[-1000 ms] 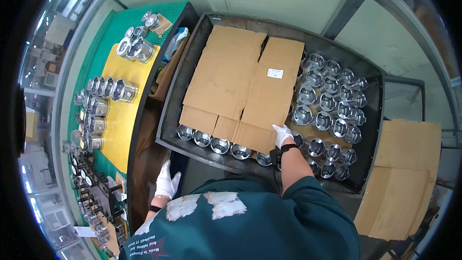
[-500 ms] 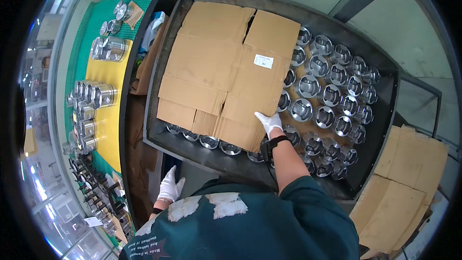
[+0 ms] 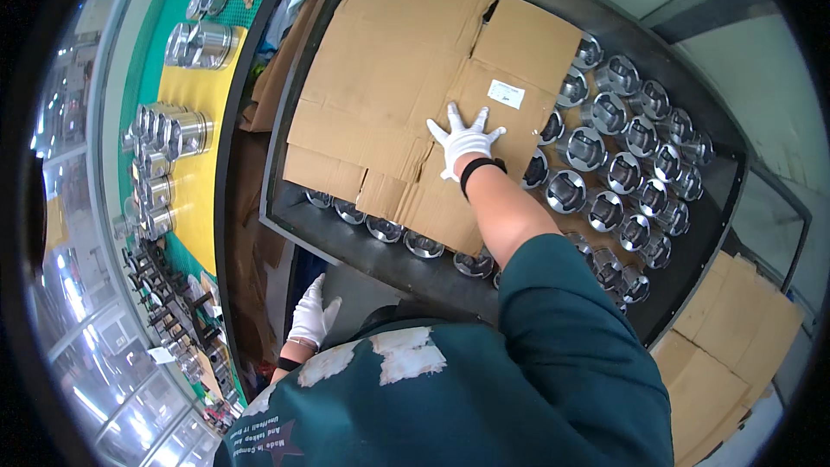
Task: Inspecting metal engine pistons by placing them into a measurement jig with dial gauges and organizing them on a cart with cardboard separators.
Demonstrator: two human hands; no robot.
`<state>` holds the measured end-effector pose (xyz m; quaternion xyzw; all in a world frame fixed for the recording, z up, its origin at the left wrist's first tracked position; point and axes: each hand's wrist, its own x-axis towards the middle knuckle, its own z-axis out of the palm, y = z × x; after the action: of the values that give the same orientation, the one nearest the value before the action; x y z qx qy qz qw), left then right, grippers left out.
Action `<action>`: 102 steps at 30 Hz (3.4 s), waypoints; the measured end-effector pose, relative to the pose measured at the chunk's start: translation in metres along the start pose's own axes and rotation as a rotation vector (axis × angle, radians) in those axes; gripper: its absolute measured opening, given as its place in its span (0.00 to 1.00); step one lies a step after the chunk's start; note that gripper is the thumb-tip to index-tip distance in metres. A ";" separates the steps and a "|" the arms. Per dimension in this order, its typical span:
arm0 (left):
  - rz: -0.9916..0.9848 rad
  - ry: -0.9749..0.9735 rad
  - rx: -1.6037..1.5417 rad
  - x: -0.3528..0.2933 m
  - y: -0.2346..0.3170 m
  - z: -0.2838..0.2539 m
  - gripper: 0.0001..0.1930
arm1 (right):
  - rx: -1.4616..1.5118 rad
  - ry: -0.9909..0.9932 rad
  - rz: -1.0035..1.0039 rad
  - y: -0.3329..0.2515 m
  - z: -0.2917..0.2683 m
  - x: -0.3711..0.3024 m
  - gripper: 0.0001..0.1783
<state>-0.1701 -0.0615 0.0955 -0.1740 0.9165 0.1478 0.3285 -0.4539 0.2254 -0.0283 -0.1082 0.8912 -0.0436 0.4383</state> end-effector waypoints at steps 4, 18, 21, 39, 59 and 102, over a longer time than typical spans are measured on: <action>0.119 0.072 0.042 0.010 -0.004 0.003 0.36 | -0.042 -0.035 0.033 -0.004 -0.005 0.007 0.62; 0.268 0.159 0.666 0.236 0.159 -0.066 0.48 | -0.004 0.002 0.084 -0.009 -0.006 0.013 0.61; 0.137 0.065 0.643 0.271 0.176 -0.069 0.54 | -0.027 -0.034 0.084 -0.011 -0.008 0.019 0.61; 0.362 -0.053 0.715 0.447 0.247 -0.119 0.66 | 0.170 0.127 0.483 0.062 -0.017 0.063 0.67; 0.385 -0.215 0.818 0.375 0.208 -0.098 0.67 | 0.334 0.168 0.434 -0.008 0.072 -0.020 0.56; 0.811 -0.026 0.614 -0.021 0.303 0.057 0.44 | 1.720 2.101 0.791 0.320 0.468 -0.727 0.29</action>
<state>-0.2492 0.2371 0.1146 0.3024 0.9073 -0.0108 0.2921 0.2970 0.7124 0.1915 0.5246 0.4644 -0.5007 -0.5084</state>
